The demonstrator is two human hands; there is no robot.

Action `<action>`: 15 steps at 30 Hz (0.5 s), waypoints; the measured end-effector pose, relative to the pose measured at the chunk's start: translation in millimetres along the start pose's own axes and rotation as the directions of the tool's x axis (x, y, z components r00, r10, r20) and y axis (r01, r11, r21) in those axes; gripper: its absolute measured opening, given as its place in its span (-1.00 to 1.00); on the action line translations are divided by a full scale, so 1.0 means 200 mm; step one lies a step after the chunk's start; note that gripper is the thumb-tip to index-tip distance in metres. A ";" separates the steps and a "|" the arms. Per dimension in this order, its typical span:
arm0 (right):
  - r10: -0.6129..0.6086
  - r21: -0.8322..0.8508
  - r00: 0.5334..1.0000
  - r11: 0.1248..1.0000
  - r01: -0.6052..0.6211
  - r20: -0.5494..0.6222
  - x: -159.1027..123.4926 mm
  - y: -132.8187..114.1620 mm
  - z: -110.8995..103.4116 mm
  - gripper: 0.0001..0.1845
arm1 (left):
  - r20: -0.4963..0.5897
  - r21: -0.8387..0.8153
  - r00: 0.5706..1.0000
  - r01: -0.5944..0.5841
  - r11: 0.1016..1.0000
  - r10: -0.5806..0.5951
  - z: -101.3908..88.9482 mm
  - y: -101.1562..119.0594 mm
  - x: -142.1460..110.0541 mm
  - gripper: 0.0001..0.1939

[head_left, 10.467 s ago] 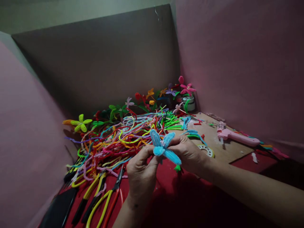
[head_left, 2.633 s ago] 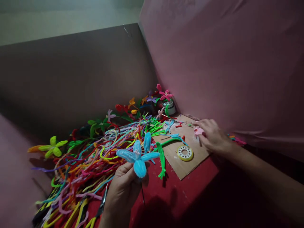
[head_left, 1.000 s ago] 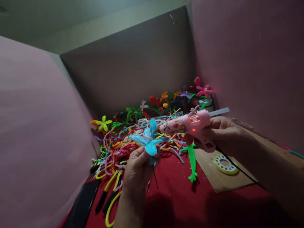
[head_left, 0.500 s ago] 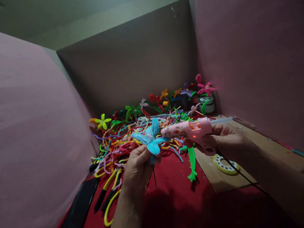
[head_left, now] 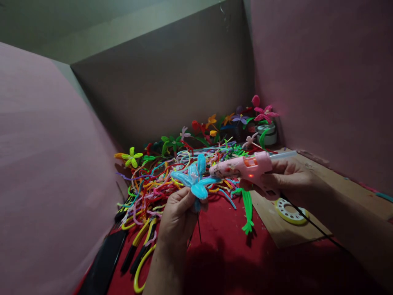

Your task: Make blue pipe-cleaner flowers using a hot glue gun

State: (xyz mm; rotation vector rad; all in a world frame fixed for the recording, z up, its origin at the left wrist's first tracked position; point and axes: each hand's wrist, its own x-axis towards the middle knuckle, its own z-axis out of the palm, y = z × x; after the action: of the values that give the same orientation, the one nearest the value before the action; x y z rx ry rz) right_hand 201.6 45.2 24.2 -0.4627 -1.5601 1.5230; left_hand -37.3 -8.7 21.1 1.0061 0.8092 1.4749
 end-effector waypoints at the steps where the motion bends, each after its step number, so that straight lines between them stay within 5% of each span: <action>1: 0.009 0.011 1.000 1.000 -0.009 0.007 0.00 0.00 0.00 -0.71 | -0.005 0.004 1.000 0.001 1.000 -0.001 0.00 0.00 0.00 -0.80; 15: 0.049 0.004 0.998 0.999 -0.049 -0.025 -0.01 -0.05 0.01 -0.71 | -0.007 0.016 1.000 0.026 1.000 -0.026 0.01 0.00 0.01 -0.81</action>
State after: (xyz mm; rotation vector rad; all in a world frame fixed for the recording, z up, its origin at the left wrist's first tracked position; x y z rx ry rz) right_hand 203.8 39.7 33.3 -0.5195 -1.5372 1.5512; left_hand -36.2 -7.4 21.3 0.9998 0.8376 1.4519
